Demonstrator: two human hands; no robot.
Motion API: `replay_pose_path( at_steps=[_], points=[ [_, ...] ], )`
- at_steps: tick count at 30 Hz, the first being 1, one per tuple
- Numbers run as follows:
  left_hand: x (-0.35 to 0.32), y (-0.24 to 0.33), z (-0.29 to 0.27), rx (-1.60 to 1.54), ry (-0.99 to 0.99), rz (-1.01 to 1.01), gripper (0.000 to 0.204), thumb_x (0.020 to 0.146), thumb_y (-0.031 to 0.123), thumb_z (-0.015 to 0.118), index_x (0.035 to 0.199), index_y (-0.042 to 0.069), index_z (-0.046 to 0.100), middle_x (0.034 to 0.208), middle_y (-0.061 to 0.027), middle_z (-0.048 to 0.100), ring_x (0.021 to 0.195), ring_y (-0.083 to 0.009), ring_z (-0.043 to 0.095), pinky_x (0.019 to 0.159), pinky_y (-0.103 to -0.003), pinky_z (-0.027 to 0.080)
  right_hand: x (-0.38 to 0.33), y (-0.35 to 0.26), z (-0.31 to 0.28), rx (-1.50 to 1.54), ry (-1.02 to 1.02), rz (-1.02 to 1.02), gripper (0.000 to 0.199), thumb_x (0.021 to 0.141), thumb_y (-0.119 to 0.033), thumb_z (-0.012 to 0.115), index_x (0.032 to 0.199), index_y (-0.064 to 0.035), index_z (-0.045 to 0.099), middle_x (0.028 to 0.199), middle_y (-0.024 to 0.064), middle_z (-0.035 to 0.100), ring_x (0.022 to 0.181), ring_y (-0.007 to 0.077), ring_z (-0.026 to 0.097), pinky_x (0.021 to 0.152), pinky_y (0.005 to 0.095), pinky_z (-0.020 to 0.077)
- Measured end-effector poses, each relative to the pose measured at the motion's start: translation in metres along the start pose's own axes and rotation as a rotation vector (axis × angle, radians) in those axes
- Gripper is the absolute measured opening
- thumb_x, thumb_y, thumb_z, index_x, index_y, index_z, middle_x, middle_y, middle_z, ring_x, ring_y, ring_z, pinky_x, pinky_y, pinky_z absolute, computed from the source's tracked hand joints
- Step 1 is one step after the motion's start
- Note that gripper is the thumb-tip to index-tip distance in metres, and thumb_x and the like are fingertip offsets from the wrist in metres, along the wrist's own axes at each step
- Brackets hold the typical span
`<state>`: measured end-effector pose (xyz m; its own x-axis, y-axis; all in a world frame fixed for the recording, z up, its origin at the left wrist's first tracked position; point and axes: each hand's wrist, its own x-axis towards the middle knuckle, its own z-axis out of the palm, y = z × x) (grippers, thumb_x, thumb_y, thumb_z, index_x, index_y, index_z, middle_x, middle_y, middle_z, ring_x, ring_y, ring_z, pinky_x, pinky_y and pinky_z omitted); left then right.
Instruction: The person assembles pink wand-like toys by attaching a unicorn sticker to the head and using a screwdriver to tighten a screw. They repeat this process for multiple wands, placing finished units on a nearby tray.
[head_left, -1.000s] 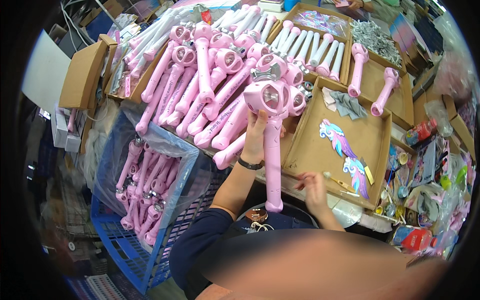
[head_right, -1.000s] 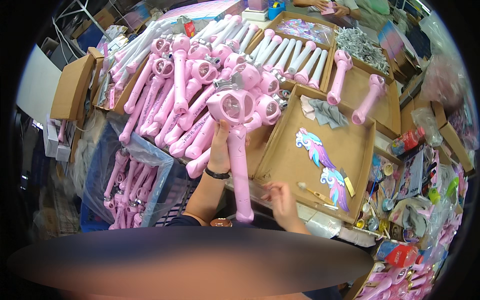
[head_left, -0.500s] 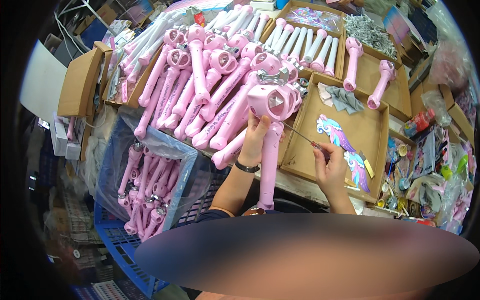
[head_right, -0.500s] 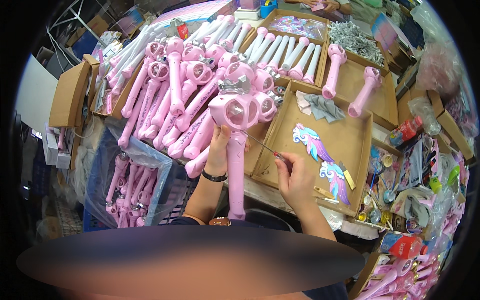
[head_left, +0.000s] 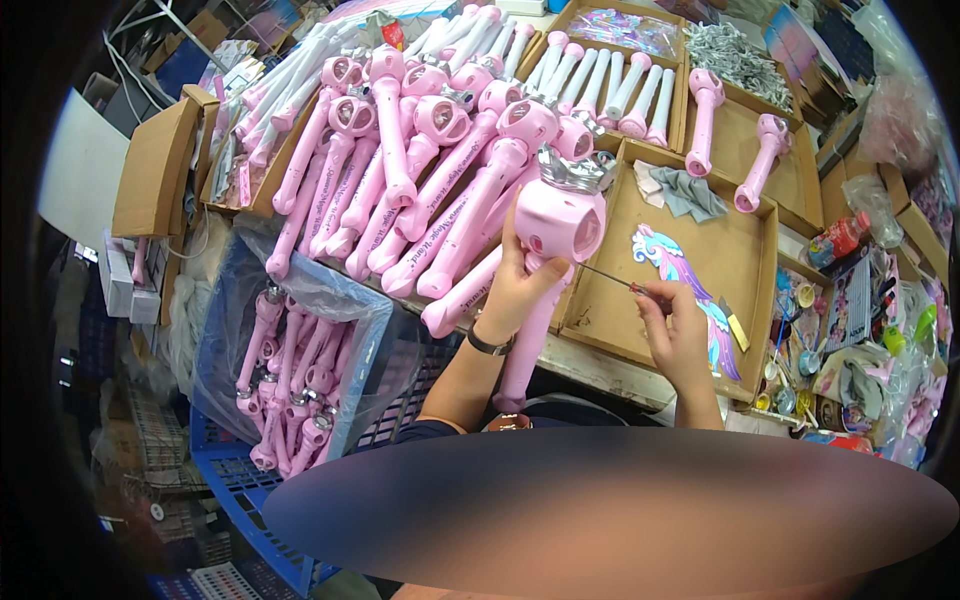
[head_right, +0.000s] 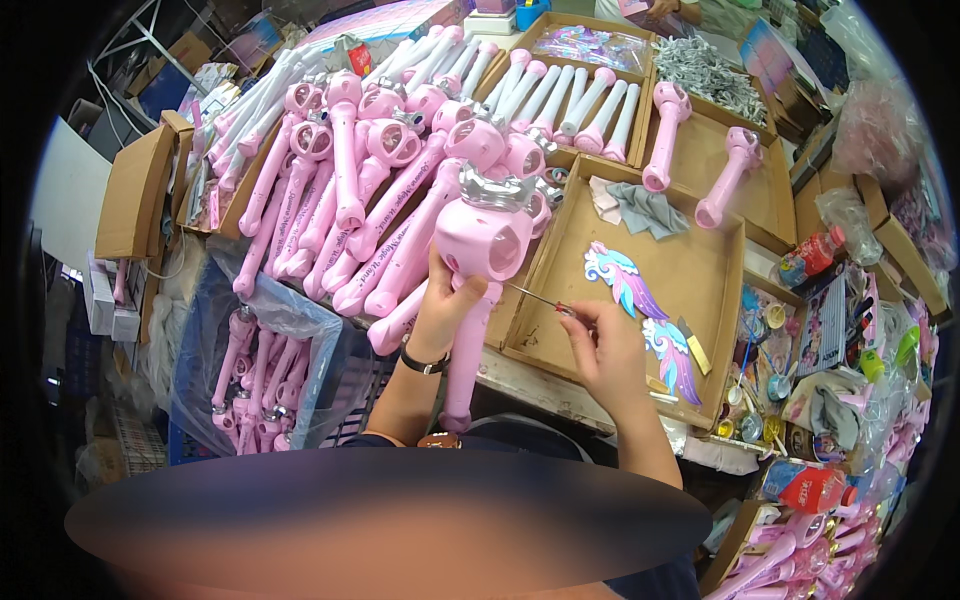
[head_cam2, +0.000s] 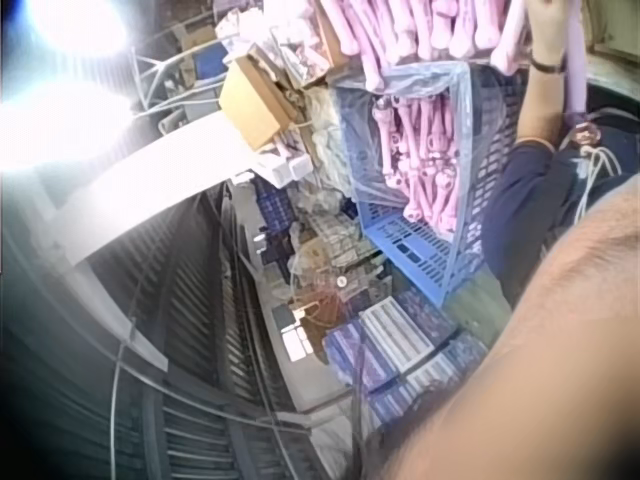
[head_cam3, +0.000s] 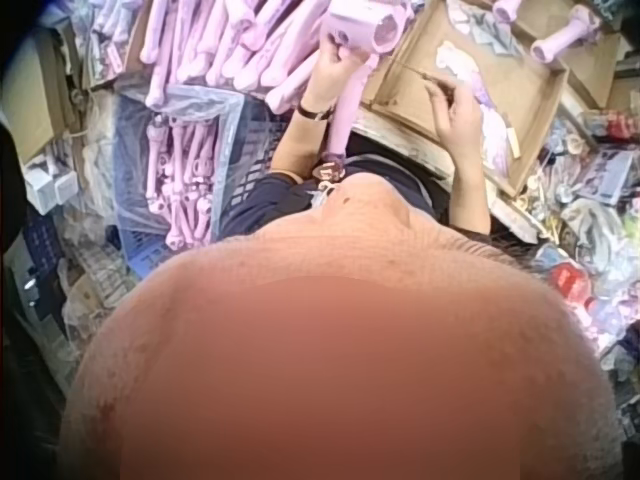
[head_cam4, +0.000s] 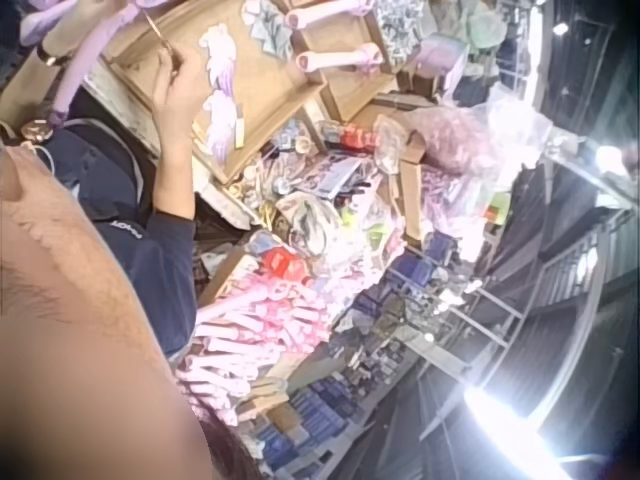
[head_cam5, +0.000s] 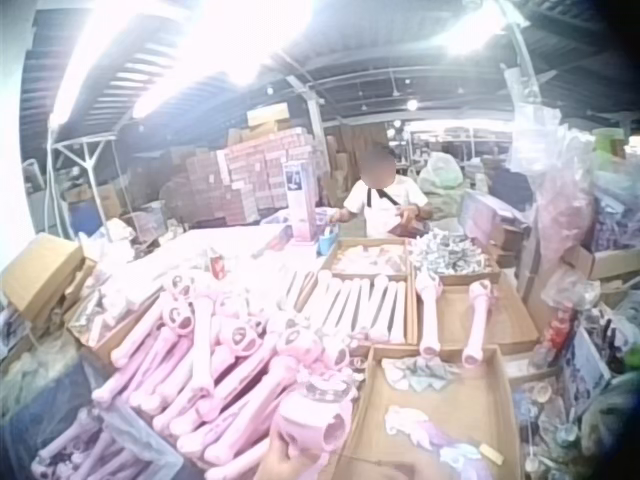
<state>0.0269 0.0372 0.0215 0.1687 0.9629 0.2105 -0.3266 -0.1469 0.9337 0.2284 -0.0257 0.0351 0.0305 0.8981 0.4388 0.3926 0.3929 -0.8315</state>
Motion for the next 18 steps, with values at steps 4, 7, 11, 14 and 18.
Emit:
replay_pose_path(
  at_steps=[4, 7, 11, 14, 18],
  points=[
    [-0.002, 0.001, 0.002, 0.334, -0.059, 0.258, 0.096, 0.076, 0.011, 0.071, 0.145, 0.007, 0.003, 0.138, -0.0179, 0.032, 0.121, -0.0235, 0.040, 0.099, -0.035, 0.035, -0.001, 0.013, -0.001, 0.461, -0.092, 0.381, 0.012, 0.091, -0.013, 0.054, 0.093, -0.0018, 0.052, 0.069, -0.0005, 0.053, 0.055, 0.0042, 0.047, 0.049, 0.0184, 0.0399],
    [-0.002, -0.001, 0.002, 0.357, -0.064, 0.242, 0.098, 0.074, 0.013, 0.073, 0.144, 0.006, 0.005, 0.139, -0.0215, 0.032, 0.125, -0.0265, 0.039, 0.098, -0.034, 0.036, -0.004, 0.021, -0.001, 0.506, -0.129, 0.450, 0.014, 0.092, -0.016, 0.053, 0.091, -0.0025, 0.051, 0.063, -0.0013, 0.049, 0.049, 0.0030, 0.042, 0.043, 0.0171, 0.0344],
    [-0.007, -0.003, -0.001, 0.518, -0.062, 0.282, 0.101, 0.070, 0.012, 0.076, 0.144, 0.006, 0.007, 0.136, -0.0221, 0.035, 0.122, -0.0279, 0.042, 0.098, -0.035, 0.037, -0.003, 0.028, -0.009, 0.663, -0.237, 0.614, 0.019, 0.093, -0.021, 0.051, 0.089, -0.0027, 0.050, 0.058, -0.0025, 0.046, 0.045, 0.0020, 0.038, 0.039, 0.0172, 0.0290],
    [-0.012, -0.002, -0.003, 0.600, -0.135, 0.287, 0.103, 0.070, 0.005, 0.075, 0.144, 0.007, 0.004, 0.139, -0.0183, 0.029, 0.122, -0.0253, 0.039, 0.099, -0.036, 0.035, -0.001, 0.030, -0.013, 0.849, -0.330, 0.781, 0.021, 0.093, -0.023, 0.051, 0.087, -0.0036, 0.050, 0.058, -0.0024, 0.045, 0.044, 0.0020, 0.036, 0.038, 0.0175, 0.0279],
    [-0.014, -0.003, -0.001, 0.521, -0.089, 0.268, 0.102, 0.068, 0.012, 0.077, 0.144, 0.005, 0.009, 0.135, -0.0225, 0.037, 0.121, -0.0283, 0.044, 0.098, -0.035, 0.037, -0.011, 0.022, -0.002, 0.643, -0.193, 0.719, 0.019, 0.093, -0.022, 0.052, 0.088, -0.0035, 0.053, 0.059, -0.0007, 0.048, 0.046, 0.0045, 0.039, 0.041, 0.0187, 0.0303]
  ],
)
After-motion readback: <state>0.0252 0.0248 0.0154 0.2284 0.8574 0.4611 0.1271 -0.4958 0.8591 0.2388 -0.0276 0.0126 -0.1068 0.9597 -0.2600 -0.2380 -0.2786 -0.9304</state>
